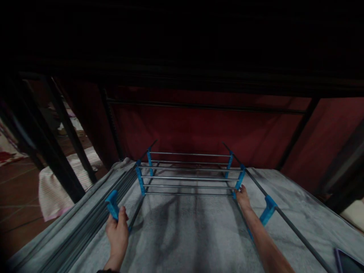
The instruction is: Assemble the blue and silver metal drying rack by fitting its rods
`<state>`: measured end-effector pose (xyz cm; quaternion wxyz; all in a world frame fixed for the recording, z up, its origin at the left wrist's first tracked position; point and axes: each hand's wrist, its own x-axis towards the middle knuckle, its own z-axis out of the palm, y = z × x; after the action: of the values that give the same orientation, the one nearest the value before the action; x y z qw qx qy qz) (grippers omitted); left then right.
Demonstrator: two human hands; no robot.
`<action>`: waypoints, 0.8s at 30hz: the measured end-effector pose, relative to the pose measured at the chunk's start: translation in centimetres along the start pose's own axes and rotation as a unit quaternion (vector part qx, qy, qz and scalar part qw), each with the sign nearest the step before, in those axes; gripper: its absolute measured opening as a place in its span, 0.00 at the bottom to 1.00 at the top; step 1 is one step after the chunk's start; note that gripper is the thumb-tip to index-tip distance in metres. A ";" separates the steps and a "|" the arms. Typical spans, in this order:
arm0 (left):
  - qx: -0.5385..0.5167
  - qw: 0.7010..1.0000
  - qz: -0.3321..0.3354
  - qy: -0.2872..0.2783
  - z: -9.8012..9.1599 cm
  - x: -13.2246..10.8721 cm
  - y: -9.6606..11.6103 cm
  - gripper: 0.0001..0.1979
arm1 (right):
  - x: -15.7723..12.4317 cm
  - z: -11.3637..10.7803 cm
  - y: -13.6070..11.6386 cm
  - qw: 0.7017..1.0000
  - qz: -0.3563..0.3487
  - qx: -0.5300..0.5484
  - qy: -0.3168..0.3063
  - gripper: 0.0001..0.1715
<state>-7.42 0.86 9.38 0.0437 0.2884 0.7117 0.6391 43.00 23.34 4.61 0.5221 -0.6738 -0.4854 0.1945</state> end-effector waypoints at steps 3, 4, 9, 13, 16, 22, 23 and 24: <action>0.023 1.000 0.007 -0.001 -0.1 -0.3 -1.3 0.20 | -4.4 0.7 1.4 1.000 0.008 -0.020 -0.011 0.38; 0.033 0.999 0.000 0.003 -0.1 -0.4 -1.9 0.20 | -6.1 1.0 1.8 0.999 0.003 -0.027 -0.018 0.38; 0.083 0.995 -0.050 -0.033 0.2 -0.6 -3.8 0.17 | -15.0 2.1 3.4 0.980 -0.075 -0.165 -0.087 0.34; 0.092 0.994 -0.043 -0.042 0.2 -0.4 -3.7 0.15 | -20.1 1.5 4.8 0.911 -0.168 -0.330 -0.182 0.32; 0.075 0.996 -0.042 -0.037 0.2 -0.4 -3.5 0.16 | -22.1 1.4 4.6 0.885 -0.198 -0.386 -0.170 0.33; 0.050 0.997 -0.044 -0.029 0.5 -0.5 -4.1 0.15 | -26.3 4.1 1.3 0.866 -0.294 -0.342 -0.218 0.31; 0.048 0.998 -0.042 -0.029 0.5 -0.5 -4.3 0.15 | -26.9 4.4 0.9 0.863 -0.297 -0.335 -0.234 0.31; 0.047 0.998 -0.040 -0.030 0.5 -0.4 -4.4 0.15 | -27.4 4.6 0.6 0.860 -0.296 -0.332 -0.250 0.31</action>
<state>-8.43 0.99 5.02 0.0766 0.2804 0.7502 0.5939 27.36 2.22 -4.39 0.1615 -0.5607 -0.8119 0.0195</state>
